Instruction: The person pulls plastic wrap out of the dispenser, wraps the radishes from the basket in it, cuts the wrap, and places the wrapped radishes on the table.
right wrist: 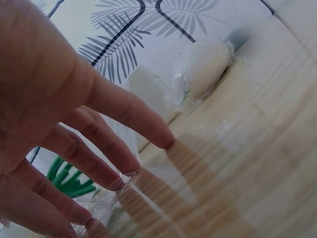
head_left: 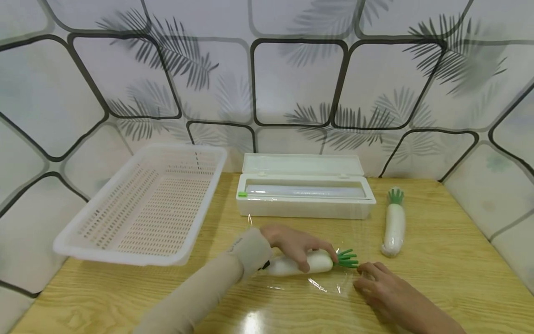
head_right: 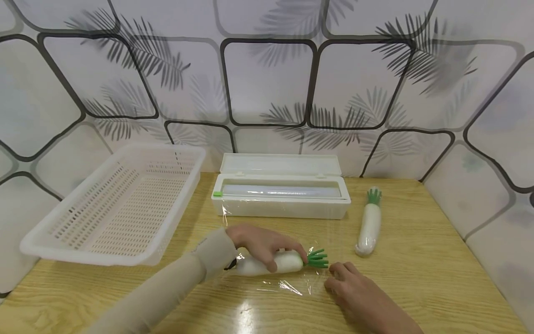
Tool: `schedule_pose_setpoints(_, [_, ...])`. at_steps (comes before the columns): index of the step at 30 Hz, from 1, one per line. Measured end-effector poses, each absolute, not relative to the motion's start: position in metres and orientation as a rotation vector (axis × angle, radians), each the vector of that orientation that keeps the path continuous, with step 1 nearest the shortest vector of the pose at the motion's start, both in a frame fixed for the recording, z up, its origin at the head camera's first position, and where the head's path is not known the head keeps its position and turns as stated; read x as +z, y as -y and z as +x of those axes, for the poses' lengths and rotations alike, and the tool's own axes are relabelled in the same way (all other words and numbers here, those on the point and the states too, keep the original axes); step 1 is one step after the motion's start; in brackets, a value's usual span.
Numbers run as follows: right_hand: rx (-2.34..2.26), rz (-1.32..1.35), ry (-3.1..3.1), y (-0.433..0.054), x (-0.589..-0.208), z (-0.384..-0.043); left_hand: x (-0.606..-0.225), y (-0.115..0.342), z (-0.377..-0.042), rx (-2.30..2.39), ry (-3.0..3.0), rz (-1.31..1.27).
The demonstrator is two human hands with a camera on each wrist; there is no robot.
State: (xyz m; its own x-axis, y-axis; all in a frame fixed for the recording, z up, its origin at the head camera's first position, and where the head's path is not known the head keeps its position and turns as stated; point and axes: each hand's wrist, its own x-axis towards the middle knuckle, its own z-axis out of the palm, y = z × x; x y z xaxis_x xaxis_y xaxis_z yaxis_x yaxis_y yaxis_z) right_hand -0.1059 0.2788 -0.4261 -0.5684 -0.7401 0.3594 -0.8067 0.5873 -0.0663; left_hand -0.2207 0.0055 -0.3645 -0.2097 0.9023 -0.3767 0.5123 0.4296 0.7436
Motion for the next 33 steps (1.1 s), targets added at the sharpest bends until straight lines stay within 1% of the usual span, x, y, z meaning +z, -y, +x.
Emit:
schedule_pose_setpoints(4, [0.321,1.262,2.543,-0.28,-0.425,-0.105,-0.369,-0.008,-0.221,0.585,-1.86,1.184])
schedule_pose_setpoints(16, [0.344,1.263,2.504,-0.278,-0.427,-0.106,-0.371,-0.014,-0.219,0.499,-1.938,1.422])
schedule_pose_setpoints(22, [0.34,1.256,2.464,-0.277,-0.428,-0.106,-0.366,-0.013,-0.215,0.435,-2.052,1.362])
schedule_pose_setpoints(33, [0.352,1.268,2.465,-0.278,-0.428,-0.106,-0.365,-0.014,-0.211,0.404,-2.083,1.262])
